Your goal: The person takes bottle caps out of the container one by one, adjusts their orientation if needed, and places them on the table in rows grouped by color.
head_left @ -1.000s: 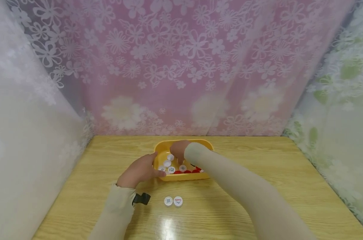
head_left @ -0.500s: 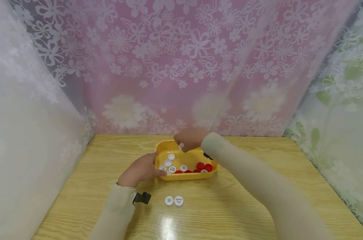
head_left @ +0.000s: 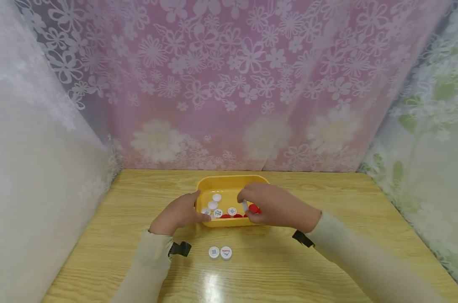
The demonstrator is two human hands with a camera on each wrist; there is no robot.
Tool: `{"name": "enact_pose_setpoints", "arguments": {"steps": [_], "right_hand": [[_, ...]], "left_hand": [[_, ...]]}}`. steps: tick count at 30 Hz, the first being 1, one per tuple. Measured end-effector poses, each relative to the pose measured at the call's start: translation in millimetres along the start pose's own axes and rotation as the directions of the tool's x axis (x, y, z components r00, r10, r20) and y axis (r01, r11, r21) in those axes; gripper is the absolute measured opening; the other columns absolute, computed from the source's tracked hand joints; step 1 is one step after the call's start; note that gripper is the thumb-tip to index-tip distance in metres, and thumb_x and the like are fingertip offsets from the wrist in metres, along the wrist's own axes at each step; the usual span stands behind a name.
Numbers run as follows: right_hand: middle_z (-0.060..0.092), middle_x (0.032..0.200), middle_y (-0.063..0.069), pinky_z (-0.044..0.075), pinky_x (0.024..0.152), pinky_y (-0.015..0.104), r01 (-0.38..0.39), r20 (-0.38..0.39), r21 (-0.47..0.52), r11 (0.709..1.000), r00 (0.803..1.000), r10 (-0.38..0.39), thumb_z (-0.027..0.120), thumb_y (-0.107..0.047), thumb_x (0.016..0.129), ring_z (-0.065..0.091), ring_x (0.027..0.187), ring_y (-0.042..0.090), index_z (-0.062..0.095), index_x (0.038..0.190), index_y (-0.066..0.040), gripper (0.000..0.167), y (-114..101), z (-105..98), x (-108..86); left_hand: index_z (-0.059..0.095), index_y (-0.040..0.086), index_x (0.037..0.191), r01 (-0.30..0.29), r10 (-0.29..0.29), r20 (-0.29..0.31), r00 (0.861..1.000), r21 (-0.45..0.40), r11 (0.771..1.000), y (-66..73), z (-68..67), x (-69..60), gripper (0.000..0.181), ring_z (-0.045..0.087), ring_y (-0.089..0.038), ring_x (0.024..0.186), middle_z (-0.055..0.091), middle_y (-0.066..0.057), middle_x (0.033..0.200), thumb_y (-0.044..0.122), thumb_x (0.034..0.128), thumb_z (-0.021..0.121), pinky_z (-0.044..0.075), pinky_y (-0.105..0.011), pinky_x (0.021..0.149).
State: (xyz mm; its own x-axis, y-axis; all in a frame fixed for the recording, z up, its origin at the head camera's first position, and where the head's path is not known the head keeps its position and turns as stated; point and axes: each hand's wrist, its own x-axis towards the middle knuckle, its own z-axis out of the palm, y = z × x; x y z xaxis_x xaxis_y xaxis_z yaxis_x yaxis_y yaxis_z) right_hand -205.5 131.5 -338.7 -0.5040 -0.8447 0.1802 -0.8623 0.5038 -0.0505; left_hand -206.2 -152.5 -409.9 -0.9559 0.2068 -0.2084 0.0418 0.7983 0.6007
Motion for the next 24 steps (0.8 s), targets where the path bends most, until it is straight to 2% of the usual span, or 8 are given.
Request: {"name": "enact_pose_setpoints", "arguments": {"steps": [3, 5, 7, 11, 14, 17, 20, 24], "right_hand": [[0.063, 0.099, -0.006, 0.051, 0.073, 0.024, -0.008, -0.071, 0.06, 0.998, 0.997, 0.013, 0.076, -0.017, 0.091, 0.053, 0.081, 0.008, 0.065, 0.11, -0.015, 0.022, -8, 21, -21.2], [0.061, 0.096, -0.009, 0.05, 0.071, 0.022, -0.01, -0.092, 0.081, 0.997, 0.996, 0.017, 0.077, -0.018, 0.091, 0.051, 0.079, 0.006, 0.063, 0.107, -0.016, 0.021, -14, 36, -31.5], [0.059, 0.093, -0.011, 0.051, 0.072, 0.021, -0.031, -0.058, 0.118, 0.993, 0.998, 0.038, 0.078, -0.018, 0.091, 0.051, 0.078, 0.005, 0.062, 0.103, -0.019, 0.019, -19, 49, -38.7], [0.06, 0.088, -0.014, 0.053, 0.077, 0.023, -0.127, 0.097, 0.173, 0.977, 0.989, 0.112, 0.079, -0.022, 0.091, 0.052, 0.078, 0.005, 0.063, 0.095, -0.022, 0.016, -29, 70, -44.9], [0.066, 0.094, -0.012, 0.054, 0.08, 0.025, -0.153, 0.178, 0.163, 0.975, 0.976, 0.124, 0.079, -0.025, 0.092, 0.057, 0.081, 0.005, 0.069, 0.103, -0.02, 0.015, -34, 83, -43.7], [0.071, 0.097, -0.011, 0.053, 0.081, 0.025, -0.113, 0.184, 0.12, 0.986, 0.979, 0.089, 0.08, -0.025, 0.091, 0.059, 0.082, 0.005, 0.073, 0.107, -0.018, 0.019, -38, 94, -42.4], [0.071, 0.091, -0.012, 0.051, 0.075, 0.023, -0.064, 0.157, 0.071, 0.995, 0.986, 0.052, 0.081, -0.023, 0.09, 0.055, 0.076, 0.005, 0.075, 0.103, -0.019, 0.015, -42, 100, -41.6], [0.066, 0.083, -0.013, 0.047, 0.068, 0.02, -0.071, 0.155, 0.041, 0.997, 0.986, 0.064, 0.08, -0.021, 0.09, 0.05, 0.07, 0.005, 0.073, 0.098, -0.02, 0.011, -46, 102, -38.5]], "left_hand": [[0.032, 0.004, 0.162, 0.012, -0.012, -0.001, 1.0, 0.012, 1.0, -0.1, -0.9, -3.1, 0.097, 0.045, -0.038, 0.143, 0.045, -0.017, 0.159, 0.037, 0.0871, 0.084, 0.038, -0.056, 0.115], [0.032, 0.004, 0.162, 0.02, -0.02, 0.001, 1.0, 0.018, 1.0, -0.4, -1.6, -4.7, 0.097, 0.043, -0.038, 0.144, 0.043, -0.017, 0.16, 0.037, 0.0877, 0.084, 0.036, -0.057, 0.115], [0.031, 0.004, 0.162, 0.026, -0.026, 0.004, 1.0, 0.019, 0.999, -0.7, -1.7, -5.3, 0.096, 0.043, -0.039, 0.145, 0.043, -0.018, 0.16, 0.037, 0.088, 0.084, 0.036, -0.057, 0.116], [0.03, 0.003, 0.162, 0.021, -0.021, 0.01, 1.0, 0.03, 0.999, -1.3, -1.6, -4.3, 0.097, 0.041, -0.039, 0.146, 0.042, -0.018, 0.161, 0.039, 0.0884, 0.083, 0.035, -0.057, 0.117], [0.03, 0.003, 0.162, 0.022, -0.022, 0.011, 1.0, 0.034, 0.999, -0.3, -2.0, -4.1, 0.097, 0.04, -0.039, 0.146, 0.041, -0.018, 0.161, 0.039, 0.0885, 0.083, 0.034, -0.057, 0.117], [0.029, 0.003, 0.162, 0.023, -0.023, 0.013, 1.0, 0.027, 0.999, 1.4, -2.1, -4.5, 0.097, 0.041, -0.038, 0.146, 0.041, -0.017, 0.161, 0.038, 0.0887, 0.083, 0.035, -0.057, 0.117], [0.029, 0.003, 0.162, 0.018, -0.018, 0.013, 1.0, 0.024, 1.0, 3.9, -2.0, -5.0, 0.097, 0.043, -0.037, 0.145, 0.042, -0.017, 0.161, 0.038, 0.0886, 0.083, 0.036, -0.057, 0.116], [0.03, 0.003, 0.162, 0.013, -0.013, 0.011, 1.0, 0.023, 1.0, 7.3, -1.5, -5.8, 0.097, 0.046, -0.036, 0.143, 0.044, -0.016, 0.159, 0.037, 0.088, 0.083, 0.038, -0.056, 0.115]]}}
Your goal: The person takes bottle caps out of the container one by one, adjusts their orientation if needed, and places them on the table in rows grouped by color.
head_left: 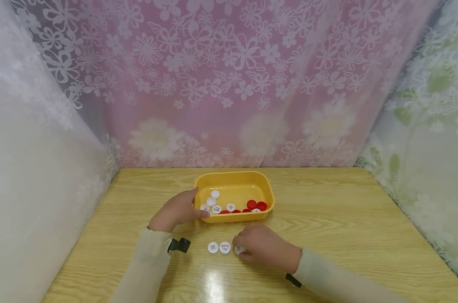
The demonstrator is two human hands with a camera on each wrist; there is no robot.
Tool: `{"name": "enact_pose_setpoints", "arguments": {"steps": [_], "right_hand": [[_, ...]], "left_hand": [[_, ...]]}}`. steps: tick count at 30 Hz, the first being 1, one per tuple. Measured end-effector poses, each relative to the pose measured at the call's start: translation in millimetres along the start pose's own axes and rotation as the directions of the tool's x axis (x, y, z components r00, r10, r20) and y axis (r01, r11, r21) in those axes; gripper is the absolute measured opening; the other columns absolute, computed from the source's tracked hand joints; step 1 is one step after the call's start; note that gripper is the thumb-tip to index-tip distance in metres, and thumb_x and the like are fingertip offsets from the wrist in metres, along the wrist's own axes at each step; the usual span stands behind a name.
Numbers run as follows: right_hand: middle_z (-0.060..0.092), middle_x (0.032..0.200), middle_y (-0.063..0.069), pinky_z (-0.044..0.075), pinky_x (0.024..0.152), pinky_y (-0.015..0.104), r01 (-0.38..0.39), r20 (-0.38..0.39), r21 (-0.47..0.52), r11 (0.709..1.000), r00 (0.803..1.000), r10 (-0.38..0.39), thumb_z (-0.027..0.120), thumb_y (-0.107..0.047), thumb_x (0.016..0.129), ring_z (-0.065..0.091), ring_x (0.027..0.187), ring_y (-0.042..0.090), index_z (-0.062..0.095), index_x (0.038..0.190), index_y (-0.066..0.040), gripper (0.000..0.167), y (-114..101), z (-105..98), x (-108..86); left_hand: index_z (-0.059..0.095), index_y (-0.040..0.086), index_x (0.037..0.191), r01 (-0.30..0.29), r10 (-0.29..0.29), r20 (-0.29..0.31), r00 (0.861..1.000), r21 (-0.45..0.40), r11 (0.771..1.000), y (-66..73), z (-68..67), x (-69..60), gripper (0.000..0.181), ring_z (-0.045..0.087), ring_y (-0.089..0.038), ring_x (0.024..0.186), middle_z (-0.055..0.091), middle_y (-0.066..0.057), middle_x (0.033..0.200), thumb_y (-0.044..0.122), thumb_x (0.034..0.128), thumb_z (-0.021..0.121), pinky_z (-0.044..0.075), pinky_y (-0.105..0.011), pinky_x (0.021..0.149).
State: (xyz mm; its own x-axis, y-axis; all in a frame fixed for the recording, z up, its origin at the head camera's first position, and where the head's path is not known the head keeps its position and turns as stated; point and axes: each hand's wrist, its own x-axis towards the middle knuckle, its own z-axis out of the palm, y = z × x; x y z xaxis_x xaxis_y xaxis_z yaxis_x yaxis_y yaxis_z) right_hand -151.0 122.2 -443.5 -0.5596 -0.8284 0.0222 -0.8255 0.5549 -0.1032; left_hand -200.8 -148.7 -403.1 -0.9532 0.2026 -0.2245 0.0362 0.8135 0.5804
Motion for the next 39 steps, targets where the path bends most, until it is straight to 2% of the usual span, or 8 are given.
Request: {"name": "enact_pose_setpoints", "arguments": {"steps": [8, 14, 21, 28, 35, 39], "right_hand": [[0.053, 0.072, -0.013, 0.041, 0.061, 0.02, -0.065, 0.045, -0.037, 0.997, 0.997, 0.067, 0.08, -0.024, 0.091, 0.045, 0.064, 0.006, 0.068, 0.09, -0.021, 0.012, -6, -3, 11.1], [0.044, 0.067, -0.011, 0.036, 0.057, 0.023, -0.062, 0.047, -0.04, 0.997, 0.997, 0.064, 0.079, -0.022, 0.09, 0.041, 0.06, 0.008, 0.062, 0.081, -0.021, 0.02, -6, -6, 18.2], [0.046, 0.071, -0.012, 0.038, 0.058, 0.022, -0.108, 0.088, 0.007, 0.994, 0.99, 0.107, 0.081, -0.026, 0.089, 0.043, 0.062, 0.007, 0.063, 0.085, -0.021, 0.019, -5, -7, 21.1], [0.053, 0.075, -0.014, 0.043, 0.064, 0.022, -0.166, 0.127, 0.164, 0.972, 0.981, 0.146, 0.081, -0.018, 0.083, 0.046, 0.064, 0.006, 0.062, 0.093, -0.02, 0.022, -6, -13, 13.4], [0.057, 0.078, -0.014, 0.044, 0.067, 0.021, -0.167, 0.174, 0.189, 0.968, 0.976, 0.134, 0.08, -0.019, 0.085, 0.048, 0.066, 0.005, 0.063, 0.097, -0.02, 0.021, -4, -20, 7.9], [0.056, 0.079, -0.014, 0.045, 0.068, 0.023, -0.18, 0.196, 0.182, 0.967, 0.97, 0.143, 0.078, -0.023, 0.088, 0.048, 0.068, 0.007, 0.065, 0.098, -0.021, 0.017, 2, -23, 10.8]], "left_hand": [[0.03, 0.004, 0.162, 0.025, -0.025, 0.008, 1.0, 0.0, 1.0, 0.8, -0.5, 0.6, 0.097, 0.044, -0.037, 0.144, 0.043, -0.016, 0.16, 0.038, 0.088, 0.084, 0.037, -0.057, 0.115], [0.03, 0.004, 0.162, 0.028, -0.028, 0.006, 1.0, -0.003, 1.0, 1.9, -2.7, 1.8, 0.098, 0.042, -0.038, 0.145, 0.042, -0.016, 0.161, 0.038, 0.0878, 0.084, 0.036, -0.057, 0.116], [0.032, 0.005, 0.162, 0.034, -0.034, -0.004, 0.999, -0.008, 0.999, -0.5, -0.5, 2.5, 0.097, 0.043, -0.038, 0.145, 0.043, -0.017, 0.16, 0.039, 0.0876, 0.084, 0.035, -0.057, 0.116], [0.033, 0.003, 0.161, 0.026, -0.026, -0.003, 1.0, -0.016, 1.0, 0.8, 0.4, -0.1, 0.096, 0.043, -0.038, 0.145, 0.044, -0.017, 0.16, 0.036, 0.0874, 0.084, 0.035, -0.057, 0.117], [0.03, 0.004, 0.162, 0.019, -0.019, 0.005, 1.0, -0.027, 0.999, 1.0, 0.4, -1.0, 0.098, 0.043, -0.037, 0.144, 0.043, -0.017, 0.16, 0.037, 0.0874, 0.084, 0.036, -0.056, 0.116], [0.028, 0.005, 0.163, 0.007, -0.008, -0.012, 1.0, -0.038, 0.999, -3.1, -0.5, 1.2, 0.101, 0.049, -0.035, 0.139, 0.048, -0.016, 0.156, 0.037, 0.0864, 0.085, 0.039, -0.056, 0.113]]}}
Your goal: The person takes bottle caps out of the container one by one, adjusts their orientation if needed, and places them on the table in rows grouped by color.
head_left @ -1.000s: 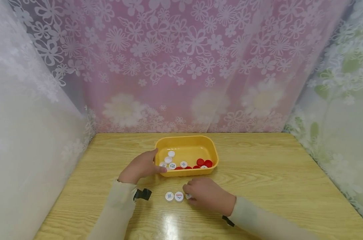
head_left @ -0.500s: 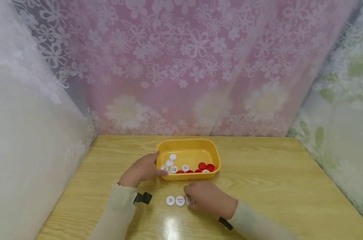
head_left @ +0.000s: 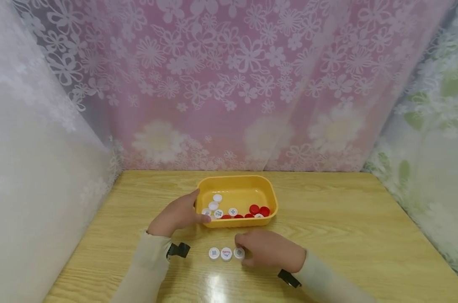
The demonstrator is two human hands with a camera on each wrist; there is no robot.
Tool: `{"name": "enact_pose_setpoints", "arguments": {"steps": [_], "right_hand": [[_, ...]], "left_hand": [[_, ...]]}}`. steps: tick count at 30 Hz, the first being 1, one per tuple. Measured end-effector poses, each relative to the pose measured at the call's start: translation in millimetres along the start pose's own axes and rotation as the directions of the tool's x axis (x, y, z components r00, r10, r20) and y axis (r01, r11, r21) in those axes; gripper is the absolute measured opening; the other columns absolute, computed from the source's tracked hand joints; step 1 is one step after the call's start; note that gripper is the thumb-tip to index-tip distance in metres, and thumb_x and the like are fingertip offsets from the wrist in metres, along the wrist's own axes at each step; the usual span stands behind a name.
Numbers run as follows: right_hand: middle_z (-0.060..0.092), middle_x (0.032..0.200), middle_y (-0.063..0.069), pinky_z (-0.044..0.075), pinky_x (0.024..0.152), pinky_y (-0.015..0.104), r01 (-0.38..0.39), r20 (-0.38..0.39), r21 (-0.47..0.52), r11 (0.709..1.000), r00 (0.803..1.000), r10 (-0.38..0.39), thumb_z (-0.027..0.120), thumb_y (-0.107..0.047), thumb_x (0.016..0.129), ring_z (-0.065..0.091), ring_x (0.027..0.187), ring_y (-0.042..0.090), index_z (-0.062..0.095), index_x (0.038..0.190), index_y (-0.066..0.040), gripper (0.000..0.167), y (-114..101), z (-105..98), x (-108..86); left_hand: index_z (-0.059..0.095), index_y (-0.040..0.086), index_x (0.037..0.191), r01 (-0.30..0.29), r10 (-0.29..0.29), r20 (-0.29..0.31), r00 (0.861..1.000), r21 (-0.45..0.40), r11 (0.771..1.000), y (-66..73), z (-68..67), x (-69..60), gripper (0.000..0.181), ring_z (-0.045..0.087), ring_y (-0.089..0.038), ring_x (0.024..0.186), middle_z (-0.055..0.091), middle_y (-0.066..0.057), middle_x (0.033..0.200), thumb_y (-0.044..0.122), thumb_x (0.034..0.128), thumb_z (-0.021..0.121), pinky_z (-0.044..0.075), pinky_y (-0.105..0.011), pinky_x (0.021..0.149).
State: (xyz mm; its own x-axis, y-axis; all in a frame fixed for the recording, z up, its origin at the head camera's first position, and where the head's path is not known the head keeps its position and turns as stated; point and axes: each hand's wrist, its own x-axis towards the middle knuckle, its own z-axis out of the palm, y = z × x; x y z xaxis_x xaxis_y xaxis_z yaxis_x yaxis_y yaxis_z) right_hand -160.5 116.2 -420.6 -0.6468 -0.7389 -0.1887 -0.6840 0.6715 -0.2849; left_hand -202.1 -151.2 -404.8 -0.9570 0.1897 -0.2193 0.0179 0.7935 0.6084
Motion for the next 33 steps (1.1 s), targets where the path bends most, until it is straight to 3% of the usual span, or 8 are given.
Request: {"name": "enact_pose_setpoints", "arguments": {"steps": [3, 7, 12, 16, 19, 26, 30, 33], "right_hand": [[0.064, 0.089, -0.01, 0.051, 0.073, 0.027, -0.035, -0.013, 0.032, 0.999, 0.999, 0.035, 0.077, -0.027, 0.092, 0.056, 0.075, 0.008, 0.067, 0.105, -0.018, 0.019, 4, -9, -3.6], [0.07, 0.108, -0.002, 0.057, 0.082, 0.034, -0.034, -0.154, 0.088, 0.996, 0.987, 0.047, 0.078, -0.027, 0.094, 0.066, 0.09, 0.014, 0.067, 0.117, -0.013, 0.03, 9, -29, -12.4], [0.069, 0.111, 0.0, 0.057, 0.078, 0.033, -0.065, -0.371, 0.047, 0.997, 0.925, 0.078, 0.079, -0.026, 0.093, 0.067, 0.09, 0.015, 0.062, 0.127, -0.01, 0.041, 6, -53, -17.9], [0.068, 0.115, 0.002, 0.058, 0.078, 0.034, -0.114, -0.435, 0.011, 0.993, 0.894, 0.107, 0.079, -0.03, 0.092, 0.068, 0.093, 0.015, 0.06, 0.133, -0.01, 0.049, 3, -69, -11.3], [0.068, 0.12, 0.003, 0.058, 0.082, 0.037, -0.129, -0.407, -0.025, 0.991, 0.907, 0.108, 0.077, -0.034, 0.094, 0.069, 0.1, 0.017, 0.058, 0.136, -0.01, 0.052, 3, -83, 1.8], [0.069, 0.121, 0.004, 0.058, 0.086, 0.037, -0.141, -0.227, -0.13, 0.981, 0.968, 0.109, 0.075, -0.035, 0.096, 0.067, 0.1, 0.02, 0.061, 0.131, -0.013, 0.043, 12, -114, 51.7], [0.071, 0.116, 0.003, 0.057, 0.087, 0.034, -0.045, -0.088, -0.274, 0.961, 0.996, 0.022, 0.076, -0.03, 0.096, 0.066, 0.098, 0.018, 0.067, 0.122, -0.013, 0.032, 22, -113, 83.9], [0.072, 0.115, 0.004, 0.057, 0.087, 0.033, 0.03, 0.042, -0.346, 0.938, 0.999, -0.016, 0.077, -0.027, 0.095, 0.066, 0.095, 0.017, 0.068, 0.121, -0.013, 0.03, 28, -104, 103.4]], "left_hand": [[0.027, 0.005, 0.163, -0.01, 0.01, 0.001, 1.0, -0.009, 1.0, -1.4, 0.5, 0.5, 0.102, 0.053, -0.033, 0.134, 0.052, -0.015, 0.153, 0.037, 0.086, 0.085, 0.042, -0.055, 0.11], [0.027, 0.004, 0.163, -0.012, 0.012, 0.006, 1.0, 0.004, 1.0, -0.7, -0.9, -0.4, 0.101, 0.051, -0.035, 0.137, 0.051, -0.016, 0.154, 0.037, 0.087, 0.084, 0.041, -0.056, 0.111], [0.026, 0.004, 0.164, -0.02, 0.02, 0.016, 1.0, 0.01, 1.0, 0.0, -1.6, -1.7, 0.101, 0.046, -0.037, 0.142, 0.046, -0.017, 0.158, 0.038, 0.0878, 0.083, 0.037, -0.058, 0.114], [0.024, 0.003, 0.164, -0.012, 0.011, 0.032, 0.999, 0.02, 1.0, 0.4, -2.3, -2.7, 0.103, 0.044, -0.039, 0.144, 0.043, -0.018, 0.16, 0.041, 0.0881, 0.083, 0.036, -0.059, 0.115], [0.024, 0.002, 0.163, -0.007, 0.006, 0.034, 0.999, 0.029, 1.0, -0.7, -3.4, -2.2, 0.102, 0.043, -0.039, 0.144, 0.043, -0.019, 0.16, 0.041, 0.0887, 0.082, 0.035, -0.059, 0.116], [0.038, 0.006, 0.159, -0.033, 0.033, 0.021, 0.999, -0.001, 0.999, -2.6, -3.7, 1.8, 0.09, 0.057, -0.032, 0.126, 0.057, -0.014, 0.147, 0.037, 0.0886, 0.083, 0.044, -0.056, 0.107], [0.037, 0.005, 0.16, -0.041, 0.041, 0.022, 0.999, 0.012, 0.999, -2.2, -0.7, 2.5, 0.089, 0.057, -0.031, 0.126, 0.057, -0.014, 0.148, 0.036, 0.0894, 0.083, 0.044, -0.055, 0.108], [0.041, 0.006, 0.157, -0.057, 0.056, 0.023, 0.998, 0.018, 0.998, -0.6, 0.9, 1.4, 0.085, 0.059, -0.029, 0.122, 0.06, -0.012, 0.144, 0.035, 0.0897, 0.083, 0.046, -0.053, 0.106]]}}
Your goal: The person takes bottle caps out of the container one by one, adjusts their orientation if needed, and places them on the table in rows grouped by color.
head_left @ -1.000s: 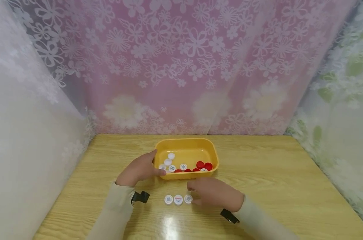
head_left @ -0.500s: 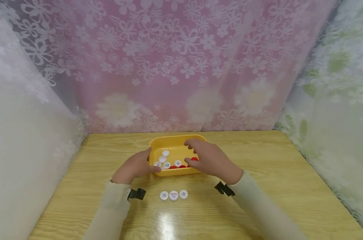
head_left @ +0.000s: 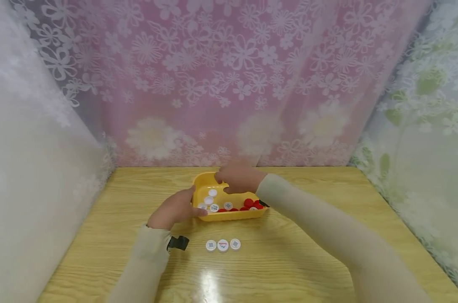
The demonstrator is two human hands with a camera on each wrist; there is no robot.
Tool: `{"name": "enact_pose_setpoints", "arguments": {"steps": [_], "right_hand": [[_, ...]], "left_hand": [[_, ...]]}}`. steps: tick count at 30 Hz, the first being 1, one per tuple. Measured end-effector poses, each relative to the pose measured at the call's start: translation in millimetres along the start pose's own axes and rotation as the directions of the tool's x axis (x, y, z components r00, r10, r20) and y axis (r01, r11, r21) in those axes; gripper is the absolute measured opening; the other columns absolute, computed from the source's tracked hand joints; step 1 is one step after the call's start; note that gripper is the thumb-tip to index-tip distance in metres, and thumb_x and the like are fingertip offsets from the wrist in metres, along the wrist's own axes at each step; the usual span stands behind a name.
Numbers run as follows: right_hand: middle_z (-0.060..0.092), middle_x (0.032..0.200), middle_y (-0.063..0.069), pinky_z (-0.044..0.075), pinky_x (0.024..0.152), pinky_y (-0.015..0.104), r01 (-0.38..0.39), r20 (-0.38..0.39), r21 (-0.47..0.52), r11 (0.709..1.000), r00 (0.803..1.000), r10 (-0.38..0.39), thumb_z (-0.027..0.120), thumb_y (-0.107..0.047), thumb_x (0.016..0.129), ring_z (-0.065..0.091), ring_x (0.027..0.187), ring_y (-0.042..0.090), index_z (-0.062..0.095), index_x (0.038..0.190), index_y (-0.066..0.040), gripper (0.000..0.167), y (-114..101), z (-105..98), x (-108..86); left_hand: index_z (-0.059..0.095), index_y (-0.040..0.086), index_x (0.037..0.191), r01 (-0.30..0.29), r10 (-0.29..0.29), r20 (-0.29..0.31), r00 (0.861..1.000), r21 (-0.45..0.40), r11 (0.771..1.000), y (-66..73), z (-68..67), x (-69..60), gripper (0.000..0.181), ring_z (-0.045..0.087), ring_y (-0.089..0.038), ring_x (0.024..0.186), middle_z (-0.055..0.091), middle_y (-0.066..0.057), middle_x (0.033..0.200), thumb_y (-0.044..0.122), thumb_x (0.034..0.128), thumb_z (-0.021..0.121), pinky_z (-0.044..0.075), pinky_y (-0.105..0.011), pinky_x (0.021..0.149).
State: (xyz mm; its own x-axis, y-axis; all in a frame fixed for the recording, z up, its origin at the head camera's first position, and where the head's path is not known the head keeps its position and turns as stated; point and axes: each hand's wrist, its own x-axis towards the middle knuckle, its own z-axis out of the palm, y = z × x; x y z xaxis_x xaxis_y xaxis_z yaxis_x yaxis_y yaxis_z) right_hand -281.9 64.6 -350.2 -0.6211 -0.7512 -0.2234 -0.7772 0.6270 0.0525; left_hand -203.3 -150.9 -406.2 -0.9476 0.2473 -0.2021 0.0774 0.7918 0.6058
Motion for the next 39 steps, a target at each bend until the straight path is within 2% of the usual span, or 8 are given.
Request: {"name": "enact_pose_setpoints", "arguments": {"steps": [4, 10, 14, 21, 24, 29, 34, 39], "right_hand": [[0.07, 0.121, 0.002, 0.058, 0.088, 0.033, 0.002, 0.113, -0.038, 0.999, 0.994, 0.002, 0.08, -0.025, 0.093, 0.067, 0.097, 0.017, 0.064, 0.13, -0.016, 0.041, 0, 14, 22.6], [0.065, 0.135, 0.004, 0.058, 0.084, 0.032, 0.001, 0.199, -0.142, 0.99, 0.98, 0.027, 0.078, -0.019, 0.095, 0.067, 0.095, 0.017, 0.054, 0.146, -0.022, 0.056, -6, 26, 49.4], [0.066, 0.133, 0.002, 0.058, 0.077, 0.03, -0.014, 0.238, -0.212, 0.977, 0.969, 0.066, 0.077, -0.018, 0.095, 0.065, 0.086, 0.016, 0.054, 0.149, -0.024, 0.059, -10, 31, 58.0], [0.071, 0.114, -0.007, 0.055, 0.097, 0.034, 0.005, 0.242, -0.16, 0.987, 0.97, 0.034, 0.081, -0.029, 0.092, 0.064, 0.094, 0.015, 0.065, 0.132, -0.026, 0.043, -12, 48, 68.0], [0.07, 0.101, -0.007, 0.054, 0.096, 0.033, 0.02, 0.237, -0.133, 0.991, 0.971, 0.013, 0.073, -0.034, 0.098, 0.062, 0.089, 0.015, 0.068, 0.122, -0.026, 0.026, -12, 58, 73.5], [0.068, 0.09, -0.008, 0.053, 0.093, 0.032, 0.007, 0.213, -0.105, 0.994, 0.977, 0.016, 0.068, -0.041, 0.1, 0.061, 0.083, 0.016, 0.071, 0.112, -0.026, 0.02, -10, 70, 82.8], [0.07, 0.093, -0.008, 0.054, 0.095, 0.032, 0.004, 0.225, -0.153, 0.988, 0.974, 0.031, 0.073, -0.033, 0.099, 0.063, 0.085, 0.015, 0.073, 0.117, -0.024, 0.02, -10, 63, 81.8], [0.073, 0.107, -0.006, 0.056, 0.093, 0.031, 0.029, 0.228, -0.154, 0.988, 0.974, 0.007, 0.075, -0.022, 0.097, 0.066, 0.09, 0.012, 0.071, 0.124, -0.02, 0.027, -4, 45, 75.0]], "left_hand": [[0.04, 0.006, 0.158, -0.013, 0.012, 0.003, 1.0, 0.012, 1.0, 3.3, -0.5, 0.4, 0.085, 0.059, -0.031, 0.125, 0.059, -0.013, 0.145, 0.035, 0.0899, 0.082, 0.045, -0.053, 0.107], [0.028, 0.0, 0.162, -0.002, 0.001, 0.019, 1.0, 0.018, 1.0, 6.0, 0.7, 0.1, 0.096, 0.046, -0.037, 0.143, 0.045, -0.018, 0.158, 0.037, 0.0907, 0.081, 0.038, -0.055, 0.115], [0.034, 0.003, 0.16, -0.025, 0.025, 0.013, 1.0, -0.001, 1.0, 6.6, 3.3, -0.5, 0.092, 0.053, -0.034, 0.136, 0.053, -0.015, 0.152, 0.035, 0.0897, 0.083, 0.042, -0.054, 0.112], [0.044, 0.007, 0.155, -0.048, 0.048, 0.003, 0.999, -0.038, 0.998, 5.5, 6.7, -3.0, 0.081, 0.06, -0.032, 0.127, 0.063, -0.011, 0.141, 0.033, 0.0893, 0.083, 0.046, -0.054, 0.107], [0.038, 0.007, 0.159, -0.026, 0.027, 0.009, 1.0, -0.032, 0.999, 4.3, 8.0, -3.8, 0.088, 0.057, -0.033, 0.131, 0.059, -0.012, 0.147, 0.035, 0.0894, 0.083, 0.045, -0.055, 0.109], [0.039, 0.005, 0.159, -0.013, 0.013, -0.006, 1.0, -0.015, 1.0, 2.9, 7.7, -4.0, 0.088, 0.06, -0.031, 0.127, 0.06, -0.012, 0.145, 0.035, 0.0887, 0.084, 0.046, -0.053, 0.108], [0.043, 0.006, 0.156, -0.018, 0.018, -0.016, 1.0, -0.006, 1.0, 2.0, 4.7, -1.7, 0.084, 0.064, -0.027, 0.116, 0.065, -0.01, 0.137, 0.034, 0.0882, 0.084, 0.049, -0.051, 0.104], [0.039, 0.005, 0.159, -0.002, 0.002, -0.019, 1.0, 0.002, 1.0, 0.8, 0.4, -0.7, 0.088, 0.06, -0.031, 0.126, 0.06, -0.012, 0.144, 0.035, 0.0888, 0.083, 0.046, -0.053, 0.107]]}}
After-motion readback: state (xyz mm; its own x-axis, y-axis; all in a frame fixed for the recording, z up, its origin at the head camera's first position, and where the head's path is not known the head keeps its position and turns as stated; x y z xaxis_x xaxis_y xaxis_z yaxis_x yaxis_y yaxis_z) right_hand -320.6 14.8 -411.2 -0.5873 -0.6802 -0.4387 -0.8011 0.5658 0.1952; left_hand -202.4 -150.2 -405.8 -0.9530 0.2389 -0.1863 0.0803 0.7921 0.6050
